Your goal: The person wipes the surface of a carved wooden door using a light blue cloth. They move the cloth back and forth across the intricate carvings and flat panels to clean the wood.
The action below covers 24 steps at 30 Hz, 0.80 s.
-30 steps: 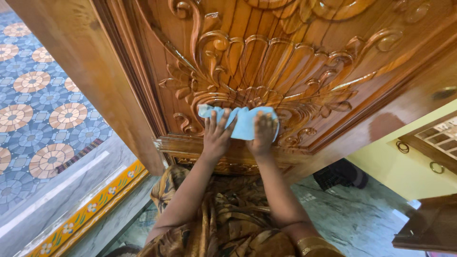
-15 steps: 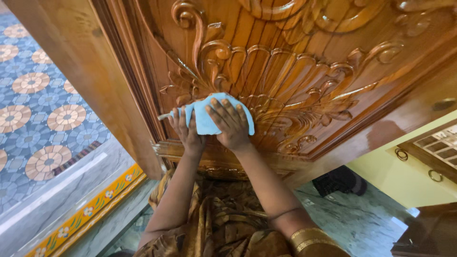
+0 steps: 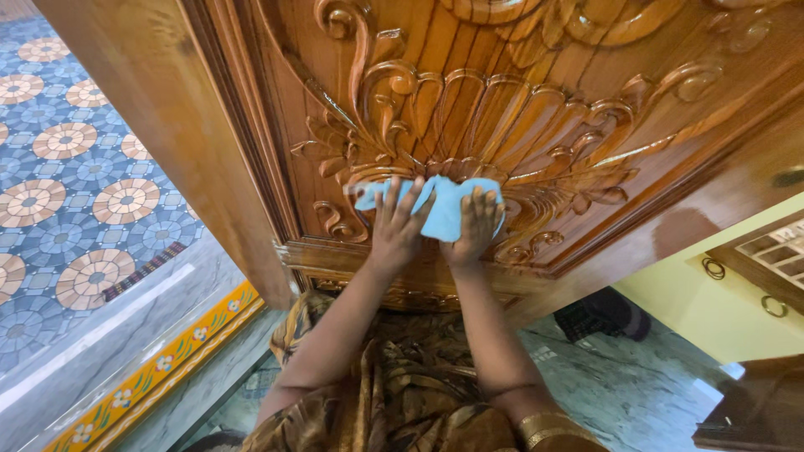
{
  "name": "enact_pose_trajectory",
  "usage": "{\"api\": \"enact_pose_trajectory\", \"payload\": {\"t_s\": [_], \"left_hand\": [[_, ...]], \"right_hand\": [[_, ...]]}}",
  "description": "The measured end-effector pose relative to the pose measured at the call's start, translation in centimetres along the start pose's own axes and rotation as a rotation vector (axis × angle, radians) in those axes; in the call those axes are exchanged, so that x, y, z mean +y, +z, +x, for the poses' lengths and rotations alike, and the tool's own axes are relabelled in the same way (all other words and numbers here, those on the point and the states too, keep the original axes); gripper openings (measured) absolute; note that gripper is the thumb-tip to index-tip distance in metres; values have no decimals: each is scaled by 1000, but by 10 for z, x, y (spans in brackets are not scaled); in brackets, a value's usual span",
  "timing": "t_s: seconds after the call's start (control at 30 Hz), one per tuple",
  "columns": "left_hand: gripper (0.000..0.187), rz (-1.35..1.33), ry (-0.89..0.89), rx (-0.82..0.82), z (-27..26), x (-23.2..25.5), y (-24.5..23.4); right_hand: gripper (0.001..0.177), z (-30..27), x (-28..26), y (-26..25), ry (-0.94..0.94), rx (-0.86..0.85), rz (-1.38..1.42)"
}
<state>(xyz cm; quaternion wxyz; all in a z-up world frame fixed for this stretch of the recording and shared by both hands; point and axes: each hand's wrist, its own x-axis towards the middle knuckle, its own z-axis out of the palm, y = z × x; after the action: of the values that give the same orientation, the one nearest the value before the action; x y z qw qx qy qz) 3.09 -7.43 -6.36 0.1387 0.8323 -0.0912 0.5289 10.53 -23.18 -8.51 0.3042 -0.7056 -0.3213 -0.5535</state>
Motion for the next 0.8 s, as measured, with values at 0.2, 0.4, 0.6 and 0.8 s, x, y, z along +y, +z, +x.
{"api": "enact_pose_trajectory", "payload": {"t_s": [0.2,0.4,0.6,0.8], "left_hand": [[51,228,43,194,56,-39,-32],[39,253,-218,356,18,-88,-35],[46,29,-109,453,-31,-94,-23],[42,135,-140,258,-51,-77,-17]], "right_hand": [[55,85,-40,14,-53,3,-33],[53,98,-87,42,-246,-307,22],[53,61,-98,43,-345,-346,-40],[57,0,-61,36,-243,-360,41]]}}
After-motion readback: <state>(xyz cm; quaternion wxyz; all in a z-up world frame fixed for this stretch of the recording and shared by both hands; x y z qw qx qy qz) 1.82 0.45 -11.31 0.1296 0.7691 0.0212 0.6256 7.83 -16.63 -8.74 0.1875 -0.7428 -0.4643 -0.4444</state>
